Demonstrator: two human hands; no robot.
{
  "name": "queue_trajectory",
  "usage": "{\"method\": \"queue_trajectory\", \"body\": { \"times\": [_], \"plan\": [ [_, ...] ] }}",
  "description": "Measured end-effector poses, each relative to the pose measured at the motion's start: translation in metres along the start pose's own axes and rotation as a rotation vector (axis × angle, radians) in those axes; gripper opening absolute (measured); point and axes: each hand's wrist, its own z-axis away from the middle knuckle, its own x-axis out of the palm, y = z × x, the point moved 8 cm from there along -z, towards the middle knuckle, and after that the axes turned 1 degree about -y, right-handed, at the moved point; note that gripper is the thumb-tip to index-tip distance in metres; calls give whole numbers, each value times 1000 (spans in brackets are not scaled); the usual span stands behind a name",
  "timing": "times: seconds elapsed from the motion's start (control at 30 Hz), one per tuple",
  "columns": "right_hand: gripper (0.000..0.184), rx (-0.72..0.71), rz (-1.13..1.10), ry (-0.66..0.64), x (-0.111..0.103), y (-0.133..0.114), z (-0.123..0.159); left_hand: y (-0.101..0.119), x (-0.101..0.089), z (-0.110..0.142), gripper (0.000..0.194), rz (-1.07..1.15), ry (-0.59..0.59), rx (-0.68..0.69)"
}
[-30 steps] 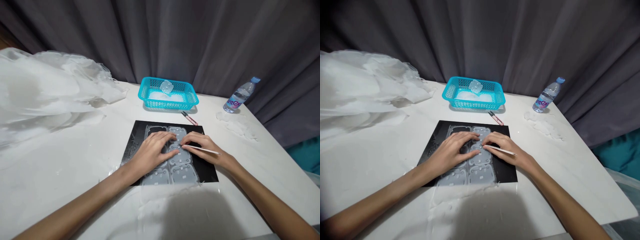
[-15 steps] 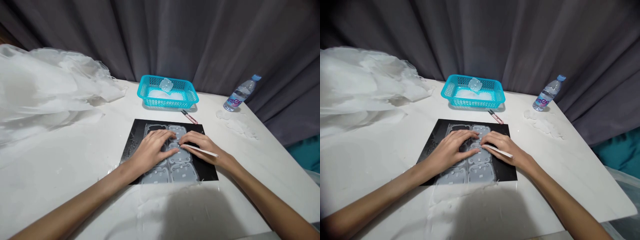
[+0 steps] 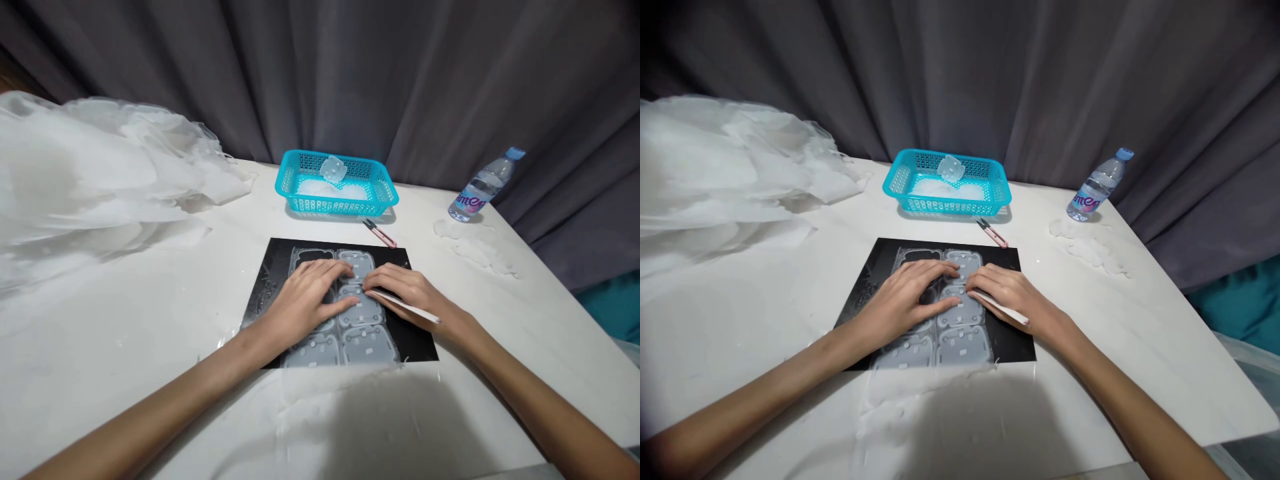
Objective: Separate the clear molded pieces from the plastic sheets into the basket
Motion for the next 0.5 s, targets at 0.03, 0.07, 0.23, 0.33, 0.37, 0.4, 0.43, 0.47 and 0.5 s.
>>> {"method": "queue_trajectory", "body": {
  "times": [0.03,0.07,0.23,0.33,0.37,0.4,0.43,0.47,0.5],
  "plan": [
    [17,-16,12,12,1,-1,-1,0,0,0,42,3,-2,0],
    [18,-25,24,17,3,-2,-2,0,0,0,42,10,-5,1],
    [27,26,159,51,12,8,-3,-1,0,0,46,58,7,13],
    [29,1,260,74,17,6,-2,-2,2,-1,51,72,-6,7],
    [28,-24,288,75,19,3,-3,-3,3,-2,53,75,-16,2],
    [27,-49,308,79,20,-1,-3,-4,4,-2,57,75,-24,-4],
    [27,-66,318,90,20,-3,-5,-5,6,-2,61,72,-33,-14],
    [27,-69,312,112,17,-4,-6,-7,7,-3,66,65,-44,-29],
    [27,-55,291,151,12,-1,-8,-9,9,-3,72,55,-62,-51]
  ]
}}
